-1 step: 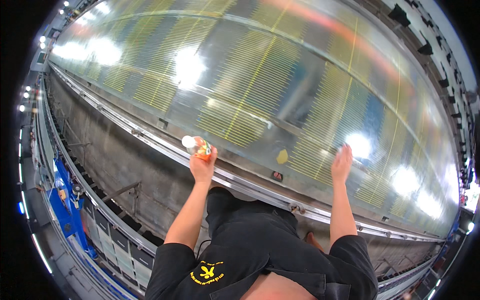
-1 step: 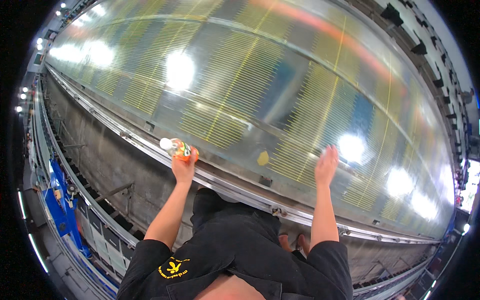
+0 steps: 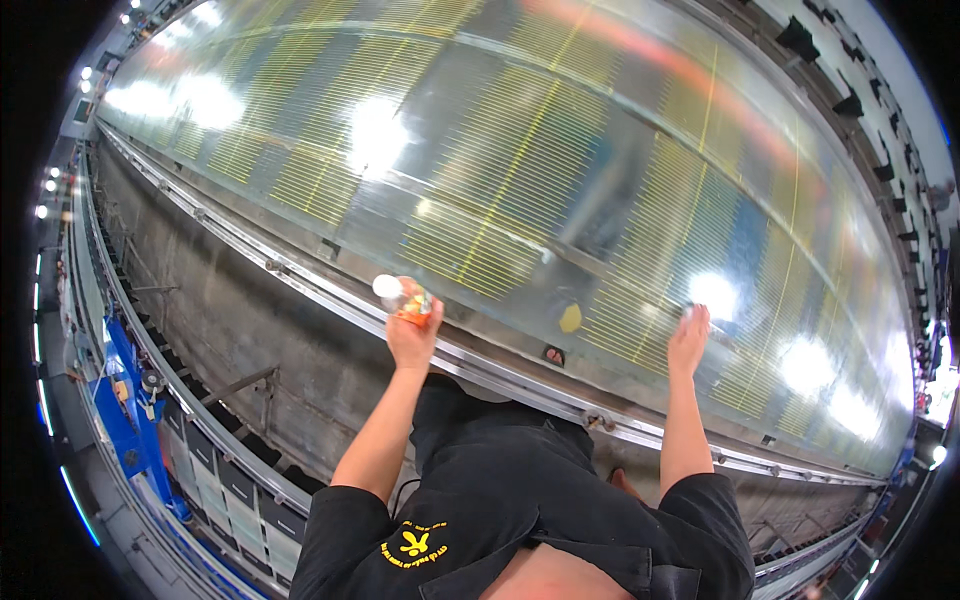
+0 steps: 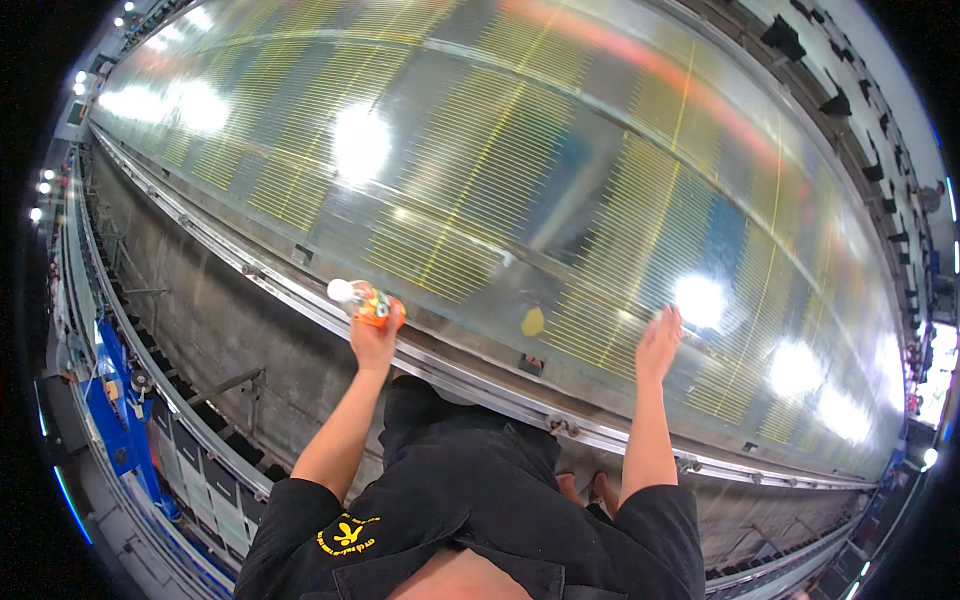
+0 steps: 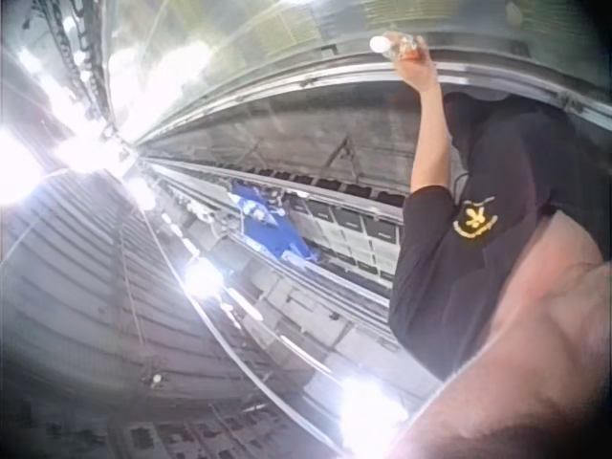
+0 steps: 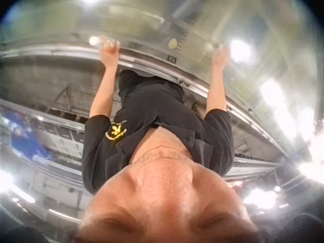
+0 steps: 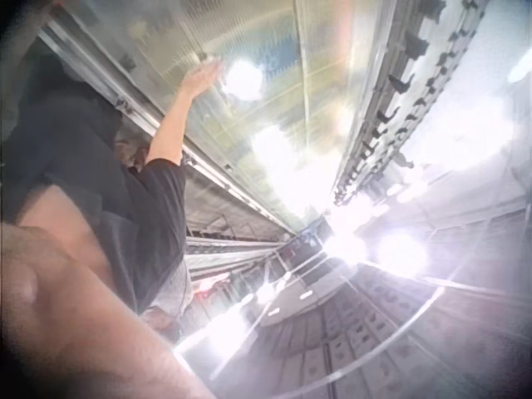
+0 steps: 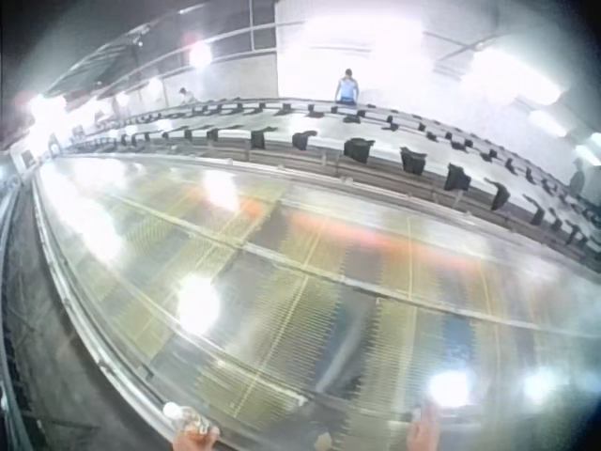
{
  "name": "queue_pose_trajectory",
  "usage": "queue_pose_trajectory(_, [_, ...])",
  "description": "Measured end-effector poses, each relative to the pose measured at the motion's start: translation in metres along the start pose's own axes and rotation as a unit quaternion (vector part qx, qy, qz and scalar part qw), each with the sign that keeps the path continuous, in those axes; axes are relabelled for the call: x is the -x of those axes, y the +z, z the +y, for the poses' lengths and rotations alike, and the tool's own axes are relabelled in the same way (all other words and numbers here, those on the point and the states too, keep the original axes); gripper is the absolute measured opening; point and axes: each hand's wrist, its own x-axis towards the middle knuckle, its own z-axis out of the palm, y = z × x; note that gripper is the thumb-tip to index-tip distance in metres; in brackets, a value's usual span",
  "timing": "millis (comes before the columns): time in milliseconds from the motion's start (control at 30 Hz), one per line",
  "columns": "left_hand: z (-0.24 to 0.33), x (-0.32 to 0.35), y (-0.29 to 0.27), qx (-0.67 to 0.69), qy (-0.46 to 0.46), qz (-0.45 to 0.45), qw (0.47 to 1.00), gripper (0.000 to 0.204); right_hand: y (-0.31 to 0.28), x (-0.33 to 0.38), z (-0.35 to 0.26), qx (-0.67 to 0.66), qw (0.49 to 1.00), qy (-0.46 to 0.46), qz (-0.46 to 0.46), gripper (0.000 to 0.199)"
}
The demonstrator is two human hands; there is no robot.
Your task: The person wipes a large curved glass panel with a white cloth while holding a bottle of orange liquid in the other hand. They repeatedly spray the liquid onto the glass and wipe in broad strokes across the surface.
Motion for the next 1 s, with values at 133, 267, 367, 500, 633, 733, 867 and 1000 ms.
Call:
queue_pose_trajectory(133, [-0.038,-0.008,0.001,0.156,-0.050,-0.163,0.973,0.068,0.009,0.032,-0.025,-0.083,0.965,0.250,0.004,0.045])
queue_pose_trajectory(267, [0.016,-0.087,-0.034,0.149,-0.071,-0.415,0.895,0.074,0.023,0.039,-0.086,-0.326,0.829,0.432,0.143,0.046])
queue_pose_trajectory(367, [0.010,-0.121,-0.051,0.185,-0.232,-0.571,0.766,0.065,0.019,0.007,-0.259,-0.539,0.712,0.440,0.097,0.044])
queue_pose_trajectory(500, [0.036,-0.160,-0.061,0.323,-0.438,-0.611,0.575,0.061,-0.056,-0.012,-0.343,-0.539,0.751,0.364,0.118,0.044])
queue_pose_trajectory(633, [0.056,-0.165,-0.056,0.300,-0.325,-0.650,0.618,0.054,-0.102,-0.011,-0.376,-0.526,0.755,0.358,0.158,0.043])
queue_pose_trajectory(733, [0.053,-0.171,-0.061,0.244,-0.244,-0.667,0.660,0.049,-0.100,0.007,-0.381,-0.518,0.749,0.375,0.173,0.044])
queue_pose_trajectory(867, [0.010,-0.180,-0.095,0.135,-0.090,-0.590,0.791,0.053,-0.065,0.031,-0.387,-0.520,0.728,0.423,0.146,0.045])
queue_pose_trajectory(1000, [-0.049,-0.214,-0.145,0.177,-0.179,-0.417,0.873,0.054,-0.004,0.024,-0.361,-0.595,0.644,0.464,0.126,0.043])
